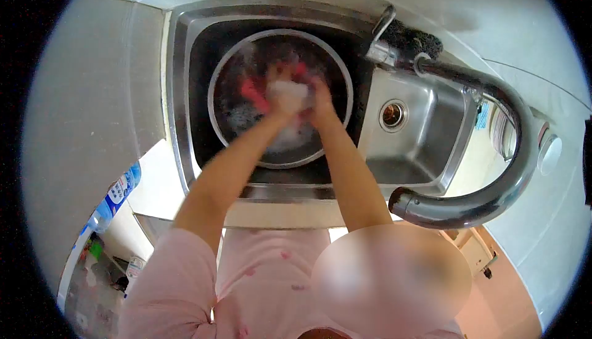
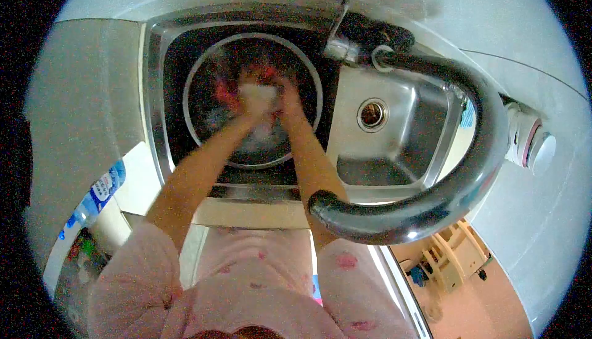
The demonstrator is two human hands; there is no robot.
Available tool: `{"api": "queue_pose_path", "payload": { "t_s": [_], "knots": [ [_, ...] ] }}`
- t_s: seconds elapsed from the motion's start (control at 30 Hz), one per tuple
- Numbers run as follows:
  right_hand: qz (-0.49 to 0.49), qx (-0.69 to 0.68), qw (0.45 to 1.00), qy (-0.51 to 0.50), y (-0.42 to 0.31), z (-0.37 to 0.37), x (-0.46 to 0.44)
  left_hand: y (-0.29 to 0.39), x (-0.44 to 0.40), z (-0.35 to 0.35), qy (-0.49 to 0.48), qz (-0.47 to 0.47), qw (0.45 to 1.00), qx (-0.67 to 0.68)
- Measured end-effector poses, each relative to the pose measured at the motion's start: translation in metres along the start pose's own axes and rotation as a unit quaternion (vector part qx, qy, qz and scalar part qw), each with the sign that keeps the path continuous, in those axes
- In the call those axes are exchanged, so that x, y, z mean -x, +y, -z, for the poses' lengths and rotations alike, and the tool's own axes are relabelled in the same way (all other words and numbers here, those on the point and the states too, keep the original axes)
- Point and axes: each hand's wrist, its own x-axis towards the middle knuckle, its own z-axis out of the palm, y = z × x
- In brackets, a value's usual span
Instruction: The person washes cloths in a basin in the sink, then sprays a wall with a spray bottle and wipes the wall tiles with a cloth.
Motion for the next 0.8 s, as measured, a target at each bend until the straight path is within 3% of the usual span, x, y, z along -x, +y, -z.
{"api": "queue_pose_path", "payload": {
  "t_s": [0.03,0.07,0.1,0.2,0.27,0.33,0.43,0.47,0.53,0.57,0.63,0.67,0.73,0.8],
  "knots": [
    [-0.148,-0.177,0.972,-0.042,-0.018,-0.007,0.004,0.01,0.017,-0.001,-0.018,-0.035,0.995,0.093],
    [-0.182,-0.259,0.946,-0.076,-0.021,-0.006,0.006,0.045,0.046,0.016,0.001,-0.022,0.989,0.149],
    [-0.166,-0.29,0.936,-0.108,-0.023,-0.006,0.015,0.084,0.073,0.035,0.02,-0.009,0.978,0.206],
    [-0.111,-0.341,0.918,-0.172,-0.027,-0.008,0.036,0.116,0.09,0.047,-0.03,-0.148,0.967,0.207],
    [-0.099,-0.348,0.916,-0.172,-0.02,0.0,0.03,0.098,0.059,0.042,-0.155,-0.092,0.982,0.053],
    [-0.105,-0.318,0.933,-0.135,-0.028,0.01,0.028,0.061,0.017,0.046,-0.181,-0.049,0.981,-0.056],
    [-0.106,-0.173,0.977,-0.069,-0.079,0.003,0.08,-0.014,-0.017,0.055,-0.023,-0.032,0.978,-0.203],
    [-0.056,-0.058,0.997,-0.014,-0.078,0.003,0.086,-0.028,-0.016,0.053,0.002,-0.069,0.981,-0.181],
    [0.045,0.168,0.98,0.098,-0.064,0.001,0.102,-0.047,-0.006,0.046,0.045,-0.145,0.978,-0.14],
    [0.102,0.181,0.975,0.083,-0.048,-0.001,0.11,-0.039,0.006,0.035,0.032,-0.192,0.945,-0.261],
    [0.143,0.331,0.926,0.114,-0.003,0.0,0.113,-0.024,0.01,0.044,-0.069,-0.285,0.927,-0.235],
    [0.069,0.213,0.968,0.11,-0.006,-0.024,0.128,-0.025,0.002,0.041,-0.133,-0.293,0.928,-0.188],
    [-0.048,0.018,0.993,0.103,-0.01,-0.048,0.136,-0.043,-0.032,0.028,-0.275,-0.252,0.926,-0.059],
    [-0.134,-0.124,0.978,0.096,-0.004,-0.051,0.128,-0.057,-0.041,0.011,-0.254,-0.224,0.939,-0.055]
  ]
}}
